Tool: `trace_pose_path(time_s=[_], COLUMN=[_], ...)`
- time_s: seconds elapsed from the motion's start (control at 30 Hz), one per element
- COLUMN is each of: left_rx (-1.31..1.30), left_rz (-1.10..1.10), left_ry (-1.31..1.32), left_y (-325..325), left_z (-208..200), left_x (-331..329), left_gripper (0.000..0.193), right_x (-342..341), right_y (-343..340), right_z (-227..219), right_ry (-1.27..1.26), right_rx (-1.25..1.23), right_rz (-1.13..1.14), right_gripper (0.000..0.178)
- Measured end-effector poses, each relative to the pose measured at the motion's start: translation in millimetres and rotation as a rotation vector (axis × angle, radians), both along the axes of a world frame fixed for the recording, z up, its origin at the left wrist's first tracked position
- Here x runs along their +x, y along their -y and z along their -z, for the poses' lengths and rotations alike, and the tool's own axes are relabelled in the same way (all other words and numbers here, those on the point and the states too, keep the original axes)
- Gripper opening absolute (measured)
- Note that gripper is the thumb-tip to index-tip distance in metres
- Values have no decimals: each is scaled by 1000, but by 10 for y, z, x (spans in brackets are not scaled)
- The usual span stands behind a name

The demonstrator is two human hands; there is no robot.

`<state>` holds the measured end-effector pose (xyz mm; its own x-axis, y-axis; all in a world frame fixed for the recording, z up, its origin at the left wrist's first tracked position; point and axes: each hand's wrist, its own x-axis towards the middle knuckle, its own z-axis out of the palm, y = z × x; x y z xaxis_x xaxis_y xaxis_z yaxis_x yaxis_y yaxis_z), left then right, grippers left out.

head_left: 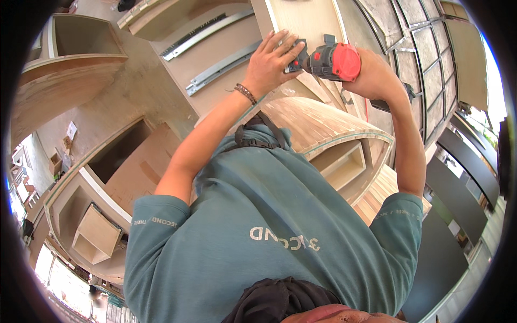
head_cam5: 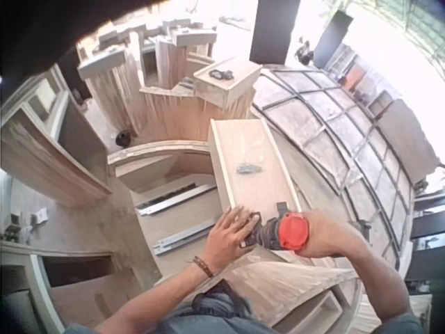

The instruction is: The person uses a cordless drill to attach metal drawer slides to a wooden drawer front. They position the slides, insert screws, and drive them in with the drill. The person then places the drawer into a cabinet frame to test the fit.

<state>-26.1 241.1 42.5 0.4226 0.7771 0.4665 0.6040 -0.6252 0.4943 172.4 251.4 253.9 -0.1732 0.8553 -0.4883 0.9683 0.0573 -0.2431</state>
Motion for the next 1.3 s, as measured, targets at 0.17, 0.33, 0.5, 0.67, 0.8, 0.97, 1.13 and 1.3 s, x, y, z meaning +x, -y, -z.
trace_pose_path(time_s=[0.17, 0.33, 0.5, 0.67, 0.8, 0.97, 1.13, 1.3], left_rx=[-77, -115, -265, -369, -328, -195, -282, -218], left_rz=[96, -13, -102, 59, 26, 145, 201, 164], left_ry=[16, 250, -80, -632, -596, -442, -474, -551], left_y=[-134, -975, -1977, -2376, -2285, -2091, -2005, -1870], left_z=[-334, -735, -1069, -899, -793, -848, -801, -874], left_x=[-78, -117, 93, 262, 313, 346, 356, 381], left_gripper=[59, 37, 27, 25, 17, 10, 17, 21], right_x=[77, 134, 225, 278, 419, 576, 717, 893], right_y=[16, -76, 5, 386, 627, 996, 1363, 1362], right_z=[20, 84, 98, -96, -257, -57, 262, 306], right_ry=[22, 40, -56, -239, -501, -650, -431, -590], right_rx=[91, 26, 88, 219, 202, 312, 601, 432], right_rz=[-148, -190, -188, -127, 109, 426, 708, 961], right_gripper=[32, 30, 38, 46, 55, 61, 62, 50])
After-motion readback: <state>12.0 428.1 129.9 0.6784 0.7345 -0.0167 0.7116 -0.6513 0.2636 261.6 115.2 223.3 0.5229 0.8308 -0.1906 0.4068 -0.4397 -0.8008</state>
